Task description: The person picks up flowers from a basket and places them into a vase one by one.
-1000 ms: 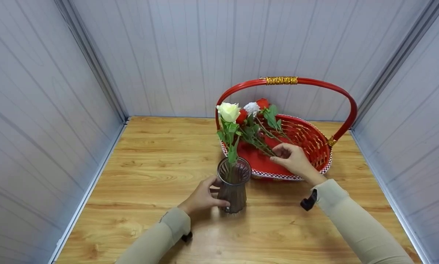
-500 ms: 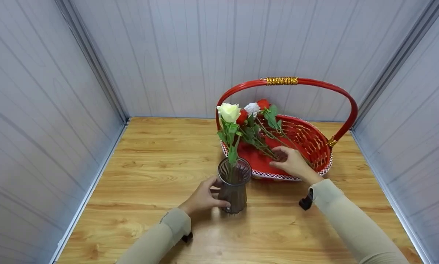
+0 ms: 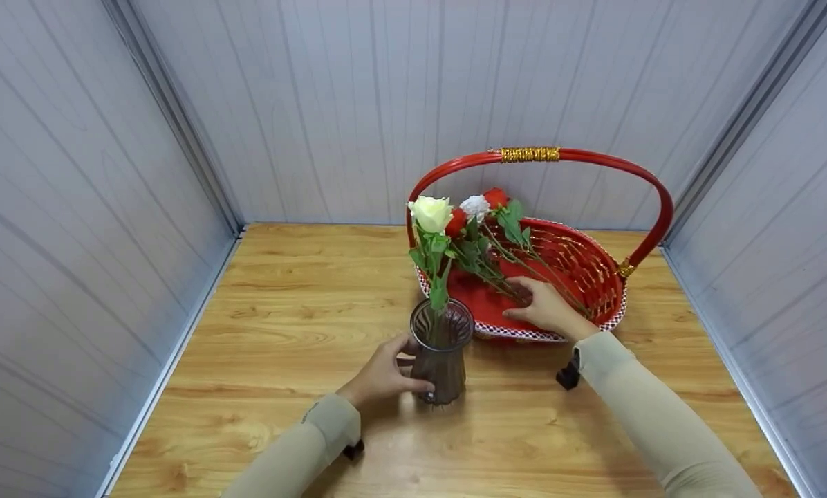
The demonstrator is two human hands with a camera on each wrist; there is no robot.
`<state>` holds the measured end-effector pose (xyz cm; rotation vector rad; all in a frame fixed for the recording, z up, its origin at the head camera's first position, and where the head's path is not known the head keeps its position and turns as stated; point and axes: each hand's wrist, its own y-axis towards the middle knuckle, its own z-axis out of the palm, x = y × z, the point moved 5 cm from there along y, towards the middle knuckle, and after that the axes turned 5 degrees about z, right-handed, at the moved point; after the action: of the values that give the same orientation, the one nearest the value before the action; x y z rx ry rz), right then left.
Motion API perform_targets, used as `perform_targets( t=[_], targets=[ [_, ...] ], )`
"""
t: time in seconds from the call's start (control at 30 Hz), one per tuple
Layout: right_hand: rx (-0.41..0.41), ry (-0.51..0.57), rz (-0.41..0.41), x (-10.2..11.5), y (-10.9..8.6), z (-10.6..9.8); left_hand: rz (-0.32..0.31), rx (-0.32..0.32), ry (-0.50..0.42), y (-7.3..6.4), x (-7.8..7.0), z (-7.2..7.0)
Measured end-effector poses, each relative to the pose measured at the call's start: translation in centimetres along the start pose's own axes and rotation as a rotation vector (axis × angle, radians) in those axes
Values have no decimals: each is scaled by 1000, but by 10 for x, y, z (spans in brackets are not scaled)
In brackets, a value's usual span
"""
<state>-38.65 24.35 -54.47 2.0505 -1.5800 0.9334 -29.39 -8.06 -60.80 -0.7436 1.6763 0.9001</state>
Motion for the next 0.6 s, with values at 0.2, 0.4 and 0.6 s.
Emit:
perform_targets(
  t=[0.2,0.4,0.6],
  targets=[
    [22,-26,4,1,7,3,-2,0,-14,0,-1,0],
    [33,-37,-2,2,12,6,-5,4,-27,0,-2,1],
    [53,-64,19,-2,18,10,-4,4,-20,0,-2,1]
  ],
)
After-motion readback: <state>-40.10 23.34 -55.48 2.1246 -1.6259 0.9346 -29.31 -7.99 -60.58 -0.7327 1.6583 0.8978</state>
